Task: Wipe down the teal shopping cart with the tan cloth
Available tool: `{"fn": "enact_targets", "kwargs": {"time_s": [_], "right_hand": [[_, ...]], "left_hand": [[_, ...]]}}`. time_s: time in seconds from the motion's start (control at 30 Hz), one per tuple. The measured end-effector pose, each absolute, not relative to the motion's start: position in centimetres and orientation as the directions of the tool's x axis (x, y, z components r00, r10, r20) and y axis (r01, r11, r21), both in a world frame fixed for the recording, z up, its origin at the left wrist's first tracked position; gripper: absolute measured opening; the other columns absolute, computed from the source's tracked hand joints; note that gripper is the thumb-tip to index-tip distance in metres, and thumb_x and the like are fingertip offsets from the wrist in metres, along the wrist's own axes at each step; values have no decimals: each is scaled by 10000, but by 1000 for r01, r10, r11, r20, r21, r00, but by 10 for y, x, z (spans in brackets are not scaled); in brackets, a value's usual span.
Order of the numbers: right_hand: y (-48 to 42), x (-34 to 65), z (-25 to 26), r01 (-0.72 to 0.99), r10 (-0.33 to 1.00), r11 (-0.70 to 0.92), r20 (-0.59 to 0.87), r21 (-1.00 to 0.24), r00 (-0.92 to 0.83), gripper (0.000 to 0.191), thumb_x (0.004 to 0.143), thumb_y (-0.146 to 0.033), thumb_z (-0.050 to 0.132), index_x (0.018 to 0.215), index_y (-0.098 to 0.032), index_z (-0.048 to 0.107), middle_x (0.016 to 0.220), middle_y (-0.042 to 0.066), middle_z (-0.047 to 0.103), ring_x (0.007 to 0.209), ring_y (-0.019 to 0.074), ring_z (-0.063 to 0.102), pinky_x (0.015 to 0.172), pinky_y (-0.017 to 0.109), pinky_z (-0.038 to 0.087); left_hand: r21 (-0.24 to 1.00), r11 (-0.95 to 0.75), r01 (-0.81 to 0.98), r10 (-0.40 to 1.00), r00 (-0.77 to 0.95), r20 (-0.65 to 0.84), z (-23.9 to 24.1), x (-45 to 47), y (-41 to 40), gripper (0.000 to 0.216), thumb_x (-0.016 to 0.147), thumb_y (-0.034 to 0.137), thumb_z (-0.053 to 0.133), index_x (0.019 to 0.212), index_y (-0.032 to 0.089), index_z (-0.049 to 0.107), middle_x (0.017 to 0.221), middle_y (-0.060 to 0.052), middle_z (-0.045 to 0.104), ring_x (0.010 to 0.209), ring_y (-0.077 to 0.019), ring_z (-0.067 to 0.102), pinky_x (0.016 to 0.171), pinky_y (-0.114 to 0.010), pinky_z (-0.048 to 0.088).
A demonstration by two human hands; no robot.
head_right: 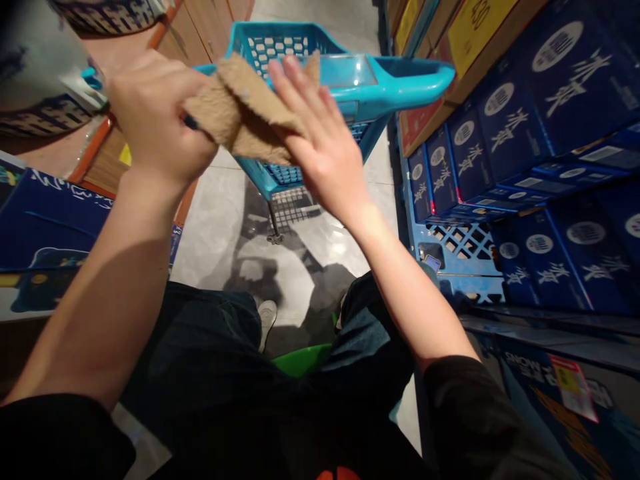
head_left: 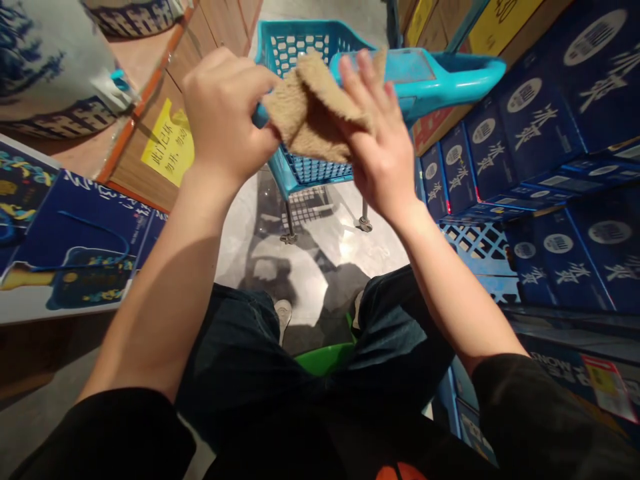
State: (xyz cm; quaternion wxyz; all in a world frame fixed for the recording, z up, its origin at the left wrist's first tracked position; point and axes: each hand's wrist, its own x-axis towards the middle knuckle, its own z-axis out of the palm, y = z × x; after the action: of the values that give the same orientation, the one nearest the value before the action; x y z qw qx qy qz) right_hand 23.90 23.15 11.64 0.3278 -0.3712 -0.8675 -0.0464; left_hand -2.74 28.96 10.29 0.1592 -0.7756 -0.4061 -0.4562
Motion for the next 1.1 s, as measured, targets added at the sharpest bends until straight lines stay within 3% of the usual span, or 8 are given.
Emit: {"fn": "enact_targets", "kwargs": {"time_s": [0.17, 0.33, 0.47, 0.57, 0.63, 0.77, 0.87, 1.1], "right_hand": [[280, 315, 117, 796, 585, 575, 775, -189, -239, 628, 1032, -140, 428, 1596, -250, 680, 1800, 100, 608, 1787, 269, 437, 1521, 611, 191], [288, 325, 112, 804, 757, 386, 654, -452, 4, 711, 958, -62, 406, 1605, -228, 652, 1679, 166, 676, 1688, 378, 544, 1438, 706, 331], [254, 280, 112, 791, 800, 475, 564, -385, -206, 624, 1072, -237, 549, 1671, -388, 636, 1792, 84, 608, 1752, 401, 452, 1450, 709, 345], [243, 265, 116, 745, 747, 591, 560, -311, -358, 535, 1137, -304, 505, 1627, -449, 663, 1820, -1, 594, 1827, 321, 341, 1494, 652, 299], [251, 274, 120, 746, 724, 590, 611, -309, -319, 514, 1124, -256, 463, 1542, -423, 710, 1765, 5, 645, 1792, 296, 402, 1475, 628, 333], [278, 309, 128, 812, 742, 410, 669, -415, -32, 494, 948, -134, 508, 1338, -289, 769, 1510, 154, 774, 1506, 396, 626, 1338, 659, 445], [283, 312, 128, 816, 739, 320, 666, -481, 102, 479, 926, -100, 477, 1295, -231, 752, 1414, 200, 781, 1418, 409, 635, 1301, 655, 450], [254, 259, 121, 780, 708, 575, 628, -249, -322, 622, 988, -162, 541, 1546, -390, 695, 1620, 54, 730, 1610, 371, 560, 1350, 634, 491]], "left_hand": [[152, -636, 756, 508, 263, 820, 110, -25, 283, 507, 1148, 667, 522, 954, 303, 816, 870, -38, 755, 812, -259, 533, 808, -497, 308], [219, -594, 774, 566, 209, 797, 115, -17, 277, 482, 1098, 662, 540, 902, 306, 800, 834, -62, 748, 813, -270, 560, 806, -503, 338], [256, -540, 802, 626, 180, 759, 122, -11, 267, 496, 1084, 655, 489, 882, 308, 781, 866, -83, 781, 833, -285, 597, 820, -502, 378], [247, -526, 814, 652, 199, 731, 123, -14, 265, 488, 1088, 662, 470, 898, 326, 769, 899, -82, 795, 855, -296, 601, 841, -510, 399], [229, -542, 809, 645, 226, 730, 120, -19, 269, 531, 1118, 701, 436, 939, 337, 779, 923, -76, 796, 866, -298, 582, 849, -517, 393], [207, -604, 770, 592, 259, 763, 109, -25, 284, 607, 1149, 783, 423, 979, 330, 789, 905, -43, 766, 847, -267, 505, 851, -505, 332], [199, -630, 750, 544, 245, 802, 102, -23, 290, 636, 1150, 805, 424, 949, 318, 779, 880, -35, 745, 828, -259, 472, 826, -496, 276], [244, -585, 773, 618, 230, 752, 103, -26, 289, 628, 1134, 803, 423, 973, 318, 788, 915, -50, 740, 844, -269, 435, 842, -492, 232]]}}
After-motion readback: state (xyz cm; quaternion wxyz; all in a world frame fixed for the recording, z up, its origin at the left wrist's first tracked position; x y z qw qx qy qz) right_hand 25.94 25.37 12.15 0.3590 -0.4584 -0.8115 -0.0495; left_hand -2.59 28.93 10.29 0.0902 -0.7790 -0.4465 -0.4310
